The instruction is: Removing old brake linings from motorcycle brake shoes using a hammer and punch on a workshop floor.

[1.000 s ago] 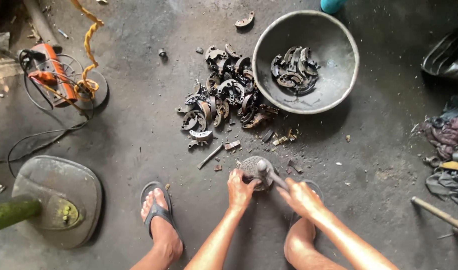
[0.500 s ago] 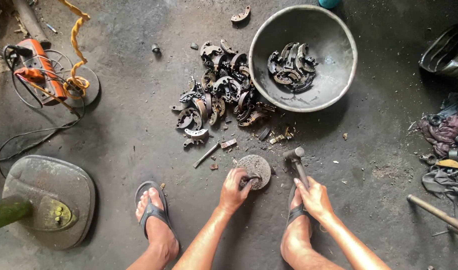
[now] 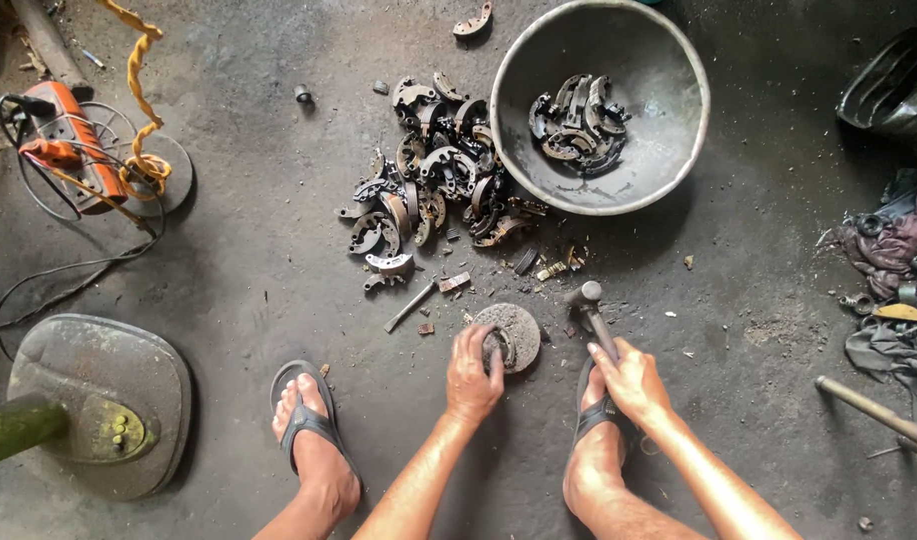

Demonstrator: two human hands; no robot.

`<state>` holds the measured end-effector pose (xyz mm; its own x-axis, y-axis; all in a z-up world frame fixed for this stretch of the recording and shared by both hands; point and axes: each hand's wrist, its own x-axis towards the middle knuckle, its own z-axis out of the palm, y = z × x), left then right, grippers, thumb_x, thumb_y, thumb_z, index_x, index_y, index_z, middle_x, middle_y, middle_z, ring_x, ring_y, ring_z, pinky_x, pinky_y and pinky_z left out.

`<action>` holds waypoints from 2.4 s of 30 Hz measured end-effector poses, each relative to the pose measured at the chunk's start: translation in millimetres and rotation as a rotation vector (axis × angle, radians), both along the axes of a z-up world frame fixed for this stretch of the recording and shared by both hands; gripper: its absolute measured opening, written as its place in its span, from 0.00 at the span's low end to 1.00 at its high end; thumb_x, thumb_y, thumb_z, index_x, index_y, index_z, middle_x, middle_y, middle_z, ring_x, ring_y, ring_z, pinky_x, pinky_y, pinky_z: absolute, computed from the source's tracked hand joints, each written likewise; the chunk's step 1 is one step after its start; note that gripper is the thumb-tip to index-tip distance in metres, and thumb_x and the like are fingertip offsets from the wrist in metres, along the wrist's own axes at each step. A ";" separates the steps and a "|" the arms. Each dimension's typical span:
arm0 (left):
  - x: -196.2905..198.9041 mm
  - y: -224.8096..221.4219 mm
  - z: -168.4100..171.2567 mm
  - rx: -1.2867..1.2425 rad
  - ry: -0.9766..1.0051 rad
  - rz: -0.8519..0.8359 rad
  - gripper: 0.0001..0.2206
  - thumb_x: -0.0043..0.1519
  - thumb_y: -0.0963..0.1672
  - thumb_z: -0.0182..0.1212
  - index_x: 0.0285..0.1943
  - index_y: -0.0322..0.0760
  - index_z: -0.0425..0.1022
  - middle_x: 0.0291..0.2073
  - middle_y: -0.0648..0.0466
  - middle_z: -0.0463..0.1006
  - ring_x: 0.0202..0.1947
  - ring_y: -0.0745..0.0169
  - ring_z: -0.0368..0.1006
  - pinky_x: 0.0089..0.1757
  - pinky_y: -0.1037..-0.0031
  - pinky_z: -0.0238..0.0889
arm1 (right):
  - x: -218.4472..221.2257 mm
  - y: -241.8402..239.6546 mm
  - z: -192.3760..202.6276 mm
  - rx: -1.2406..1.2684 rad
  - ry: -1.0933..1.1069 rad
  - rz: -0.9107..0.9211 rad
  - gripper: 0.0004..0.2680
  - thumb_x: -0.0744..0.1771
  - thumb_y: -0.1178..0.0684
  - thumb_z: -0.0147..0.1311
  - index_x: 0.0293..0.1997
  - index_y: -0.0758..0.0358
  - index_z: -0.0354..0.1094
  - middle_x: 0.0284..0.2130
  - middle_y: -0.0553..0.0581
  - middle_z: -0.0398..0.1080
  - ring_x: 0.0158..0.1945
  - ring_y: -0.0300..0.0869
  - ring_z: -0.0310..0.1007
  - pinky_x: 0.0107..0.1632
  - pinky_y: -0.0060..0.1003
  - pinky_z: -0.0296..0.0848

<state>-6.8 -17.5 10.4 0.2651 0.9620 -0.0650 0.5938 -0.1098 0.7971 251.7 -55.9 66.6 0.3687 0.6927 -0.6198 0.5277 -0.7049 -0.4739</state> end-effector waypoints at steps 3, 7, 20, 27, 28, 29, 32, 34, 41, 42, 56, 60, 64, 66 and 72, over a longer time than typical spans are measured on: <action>-7.9 32.2 26.6 0.120 0.095 -0.190 0.27 0.50 0.37 0.64 0.63 0.39 0.72 0.59 0.45 0.73 0.58 0.40 0.70 0.58 0.58 0.62 | -0.1 29.1 35.6 -0.275 0.050 -0.129 0.17 0.68 0.39 0.52 0.43 0.67 0.69 0.27 0.75 0.77 0.34 0.65 0.84 0.38 0.56 0.78; -13.2 36.1 10.2 0.129 0.102 -0.339 0.21 0.52 0.38 0.66 0.57 0.41 0.77 0.56 0.48 0.77 0.56 0.44 0.71 0.54 0.59 0.64 | 22.8 14.1 4.2 -0.079 -0.102 0.025 0.18 0.68 0.37 0.53 0.43 0.67 0.71 0.28 0.74 0.77 0.38 0.65 0.80 0.38 0.57 0.75; 5.4 4.3 -5.9 -0.029 0.101 0.153 0.10 0.56 0.44 0.71 0.42 0.36 0.79 0.44 0.47 0.80 0.51 0.45 0.75 0.50 0.60 0.68 | 83.8 47.6 -1.2 -0.532 -0.344 0.346 0.18 0.70 0.38 0.49 0.57 0.62 0.73 0.51 0.73 0.74 0.58 0.66 0.74 0.57 0.58 0.73; -6.6 7.2 -6.7 -0.164 -0.041 0.173 0.10 0.58 0.45 0.70 0.44 0.36 0.81 0.42 0.46 0.82 0.46 0.47 0.78 0.47 0.62 0.70 | 72.2 50.0 -2.4 -0.583 -0.422 0.381 0.17 0.70 0.37 0.50 0.55 0.56 0.76 0.53 0.63 0.77 0.59 0.59 0.77 0.57 0.54 0.76; -9.5 10.1 -11.6 -0.156 -0.052 0.177 0.10 0.58 0.45 0.70 0.44 0.36 0.81 0.42 0.46 0.82 0.46 0.47 0.78 0.47 0.62 0.70 | 71.1 44.7 0.3 -0.575 -0.435 0.381 0.17 0.70 0.37 0.50 0.55 0.56 0.76 0.53 0.63 0.77 0.59 0.59 0.77 0.57 0.54 0.76; -13.3 10.6 -16.9 -0.162 -0.083 0.242 0.10 0.60 0.45 0.68 0.44 0.35 0.81 0.40 0.45 0.83 0.43 0.47 0.79 0.45 0.62 0.71 | 69.2 38.0 2.1 -0.539 -0.431 0.339 0.17 0.70 0.37 0.49 0.56 0.57 0.75 0.51 0.64 0.78 0.57 0.59 0.78 0.56 0.54 0.76; -30.6 18.1 -30.0 -0.160 -0.122 0.368 0.10 0.61 0.45 0.65 0.45 0.34 0.81 0.38 0.44 0.83 0.39 0.46 0.80 0.42 0.61 0.72 | 57.1 30.7 14.0 -0.485 -0.457 0.282 0.17 0.70 0.37 0.50 0.57 0.56 0.74 0.52 0.65 0.77 0.57 0.59 0.77 0.56 0.55 0.75; -46.7 27.5 -32.5 -0.147 -0.128 0.434 0.10 0.62 0.45 0.64 0.45 0.33 0.81 0.37 0.43 0.83 0.37 0.45 0.80 0.41 0.60 0.72 | 44.9 32.4 19.1 -0.460 -0.489 0.270 0.17 0.70 0.37 0.51 0.57 0.55 0.75 0.54 0.64 0.76 0.59 0.59 0.75 0.56 0.56 0.74; -105.7 68.6 -25.2 0.027 0.007 0.493 0.07 0.61 0.43 0.64 0.43 0.35 0.81 0.37 0.45 0.81 0.40 0.44 0.77 0.43 0.58 0.70 | 49.4 28.4 -27.3 -0.423 -0.565 0.323 0.13 0.70 0.42 0.52 0.56 0.53 0.77 0.53 0.61 0.78 0.57 0.57 0.78 0.55 0.52 0.77; -109.7 74.9 -26.1 0.062 0.033 0.451 0.06 0.60 0.43 0.65 0.43 0.36 0.81 0.38 0.46 0.80 0.41 0.44 0.76 0.44 0.58 0.69 | 52.1 30.5 -29.2 -0.453 -0.563 0.335 0.12 0.70 0.44 0.51 0.56 0.50 0.79 0.54 0.60 0.78 0.58 0.55 0.79 0.56 0.51 0.77; -104.9 106.1 -32.4 -0.044 0.319 0.062 0.15 0.54 0.44 0.70 0.49 0.38 0.76 0.44 0.46 0.76 0.48 0.42 0.73 0.48 0.55 0.68 | 41.5 75.3 8.1 -0.678 -0.458 0.359 0.15 0.70 0.40 0.52 0.60 0.52 0.73 0.57 0.57 0.75 0.61 0.53 0.75 0.57 0.50 0.75; -99.3 109.1 -52.1 -0.017 0.373 -0.002 0.11 0.58 0.43 0.67 0.45 0.32 0.74 0.41 0.42 0.75 0.45 0.40 0.74 0.46 0.54 0.69 | 43.7 71.8 15.2 -0.657 -0.443 0.414 0.15 0.70 0.39 0.51 0.58 0.54 0.75 0.55 0.58 0.77 0.59 0.54 0.77 0.57 0.50 0.77; -71.7 107.6 -31.7 -0.005 0.194 0.026 0.08 0.62 0.42 0.63 0.44 0.31 0.72 0.38 0.41 0.77 0.40 0.43 0.77 0.42 0.57 0.71 | 51.2 45.6 13.4 -0.566 -0.452 0.383 0.18 0.69 0.36 0.51 0.54 0.59 0.76 0.51 0.65 0.77 0.56 0.60 0.78 0.56 0.53 0.76; -46.3 106.5 8.3 -0.253 -0.049 0.033 0.07 0.66 0.44 0.61 0.46 0.35 0.74 0.32 0.45 0.82 0.31 0.50 0.82 0.35 0.63 0.73 | 47.6 30.1 27.5 -0.450 -0.454 0.341 0.19 0.70 0.36 0.50 0.51 0.62 0.75 0.44 0.72 0.80 0.51 0.63 0.81 0.54 0.57 0.76; -12.4 90.3 40.1 -0.201 -0.303 -0.273 0.10 0.63 0.41 0.62 0.52 0.35 0.74 0.37 0.44 0.83 0.39 0.47 0.82 0.39 0.63 0.74 | 31.9 22.4 52.7 -0.364 -0.344 0.181 0.20 0.69 0.35 0.49 0.49 0.64 0.72 0.38 0.75 0.77 0.46 0.69 0.78 0.46 0.62 0.74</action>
